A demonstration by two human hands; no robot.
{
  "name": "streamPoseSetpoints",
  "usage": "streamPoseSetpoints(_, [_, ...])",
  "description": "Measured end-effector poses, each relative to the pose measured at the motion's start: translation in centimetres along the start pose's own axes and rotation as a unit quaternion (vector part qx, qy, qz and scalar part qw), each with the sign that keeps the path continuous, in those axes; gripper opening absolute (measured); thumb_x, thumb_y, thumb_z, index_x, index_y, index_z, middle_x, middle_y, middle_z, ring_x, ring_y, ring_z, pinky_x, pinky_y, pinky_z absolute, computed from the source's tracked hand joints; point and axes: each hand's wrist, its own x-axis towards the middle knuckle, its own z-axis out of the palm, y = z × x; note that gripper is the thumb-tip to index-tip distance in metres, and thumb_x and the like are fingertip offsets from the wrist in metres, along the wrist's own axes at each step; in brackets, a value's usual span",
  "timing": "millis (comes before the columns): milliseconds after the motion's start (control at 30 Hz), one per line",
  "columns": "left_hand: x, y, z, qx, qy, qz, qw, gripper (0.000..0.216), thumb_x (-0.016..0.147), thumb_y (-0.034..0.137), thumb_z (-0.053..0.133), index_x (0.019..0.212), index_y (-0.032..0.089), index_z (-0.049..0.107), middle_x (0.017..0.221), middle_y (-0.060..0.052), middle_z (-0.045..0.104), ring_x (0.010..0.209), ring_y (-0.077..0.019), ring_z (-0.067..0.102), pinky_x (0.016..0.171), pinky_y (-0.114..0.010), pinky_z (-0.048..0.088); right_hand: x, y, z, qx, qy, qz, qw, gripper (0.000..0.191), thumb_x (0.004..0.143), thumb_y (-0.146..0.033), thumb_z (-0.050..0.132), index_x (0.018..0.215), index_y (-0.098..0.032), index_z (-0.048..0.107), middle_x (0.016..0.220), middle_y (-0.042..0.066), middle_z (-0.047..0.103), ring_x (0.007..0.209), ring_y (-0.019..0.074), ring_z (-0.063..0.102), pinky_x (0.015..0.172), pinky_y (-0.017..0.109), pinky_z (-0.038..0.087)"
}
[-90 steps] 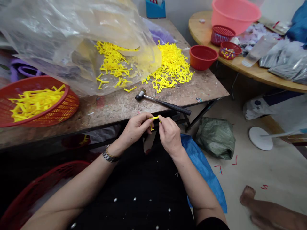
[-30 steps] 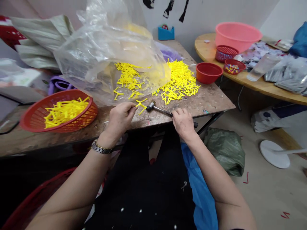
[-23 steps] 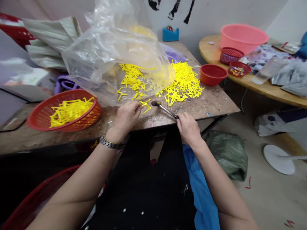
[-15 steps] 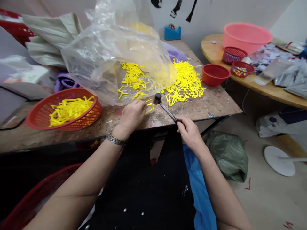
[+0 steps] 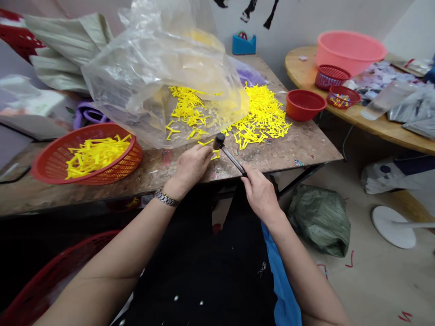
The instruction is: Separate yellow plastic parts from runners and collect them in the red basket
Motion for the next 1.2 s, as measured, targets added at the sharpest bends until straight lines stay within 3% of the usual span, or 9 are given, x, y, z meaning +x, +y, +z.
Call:
streamPoseSetpoints(233, [-0.4,-0.6,0.5,-0.042,-0.015,0.003,0.999,0.023,0.101,0.017,0.046,0.101,0.015,0.069,0.102,-0.012,0.070,0.098,-0.0238,0.066,0.084,-0.031,0.048,-0.3,-0.1,0.5,-0.067,-0.045,0.015,0.997,0.042,0.102,-0.026,0.044,0.142,-0.019,0.057,0.132,0.013,0.070,0.119,0.0267,0.068,0.105,0.043,0.054])
streamPoseSetpoints(400, [-0.5,-0.4,0.5,-0.018,-0.021,-0.001,1.000,0.027,0.101,0.014,0.042,0.098,0.014,0.069,0.100,-0.013,0.070,0.096,-0.0247,0.066,0.082,-0.032,0.049,-0.1,-0.5,-0.3,-0.066,-0.039,0.014,0.997,0.041,0.102,-0.025,0.045,0.140,-0.018,0.059,0.132,0.012,0.069,0.123,0.0267,0.066,0.108,0.043,0.052])
streamPoseSetpoints(500, [-0.6,-0.3,0.2,-0.006,-0.029,-0.001,1.000,0.026,0.100,0.014,0.044,0.096,0.014,0.069,0.097,-0.013,0.070,0.092,-0.0243,0.066,0.081,-0.032,0.049,0.2,-1.6,-1.5,-0.049,-0.002,-0.009,0.999,0.041,0.102,-0.026,0.046,0.140,-0.018,0.059,0.133,0.012,0.069,0.124,0.0255,0.066,0.108,0.043,0.053])
streamPoseSetpoints(633, [-0.6,-0.1,-0.1,-0.001,-0.042,-0.006,0.999,0.022,0.100,0.014,0.047,0.097,0.014,0.069,0.099,-0.013,0.070,0.092,-0.0232,0.066,0.082,-0.031,0.050,0.3,-3.4,-3.2,-0.028,0.095,-0.076,0.992,0.044,0.103,-0.025,0.046,0.145,-0.022,0.054,0.134,0.008,0.069,0.124,0.0223,0.065,0.108,0.041,0.053])
streamPoseSetpoints(767, [-0.5,0.0,-0.2,-0.002,-0.052,-0.016,0.999,0.023,0.100,0.014,0.047,0.099,0.012,0.069,0.101,-0.015,0.071,0.094,-0.0249,0.066,0.082,-0.033,0.050,-0.1,-3.5,-2.4,-0.048,0.156,-0.102,0.981,0.046,0.103,-0.024,0.045,0.148,-0.020,0.051,0.136,0.010,0.068,0.125,0.0228,0.064,0.108,0.041,0.053])
streamPoseSetpoints(833, [-0.5,0.1,-0.2,0.005,-0.054,-0.015,0.998,0.024,0.101,0.014,0.046,0.100,0.011,0.070,0.101,-0.015,0.070,0.095,-0.0259,0.066,0.083,-0.034,0.050,-0.3,-2.8,-1.3,-0.078,0.105,-0.065,0.989,0.045,0.103,-0.025,0.043,0.146,-0.017,0.054,0.132,0.013,0.069,0.121,0.0241,0.067,0.104,0.041,0.056])
streamPoseSetpoints(933, [-0.4,0.2,-0.2,0.011,-0.056,-0.015,0.998,0.025,0.100,0.013,0.045,0.100,0.011,0.070,0.101,-0.016,0.070,0.096,-0.0263,0.066,0.083,-0.034,0.050,-0.2,-1.8,-0.4,-0.128,-0.020,0.011,0.991,0.042,0.102,-0.023,0.044,0.141,-0.017,0.058,0.126,0.013,0.072,0.113,0.0257,0.070,0.098,0.040,0.059])
streamPoseSetpoints(1000, [-0.4,0.3,-0.2,0.011,-0.056,-0.016,0.998,0.025,0.100,0.012,0.045,0.099,0.011,0.070,0.101,-0.016,0.070,0.096,-0.0263,0.066,0.083,-0.034,0.050,0.0,-1.8,-0.7,-0.135,-0.037,0.022,0.990,0.042,0.101,-0.023,0.045,0.141,-0.018,0.059,0.127,0.013,0.072,0.114,0.0266,0.070,0.099,0.041,0.058])
streamPoseSetpoints(1200, [-0.3,0.1,0.1,0.004,-0.048,-0.014,0.999,0.024,0.099,0.012,0.046,0.097,0.013,0.070,0.101,-0.015,0.070,0.096,-0.0266,0.066,0.084,-0.034,0.050,0.0,-2.8,-2.1,-0.093,0.095,-0.042,0.990,0.048,0.105,-0.029,0.038,0.150,-0.018,0.049,0.134,0.012,0.068,0.121,0.0232,0.066,0.105,0.039,0.054])
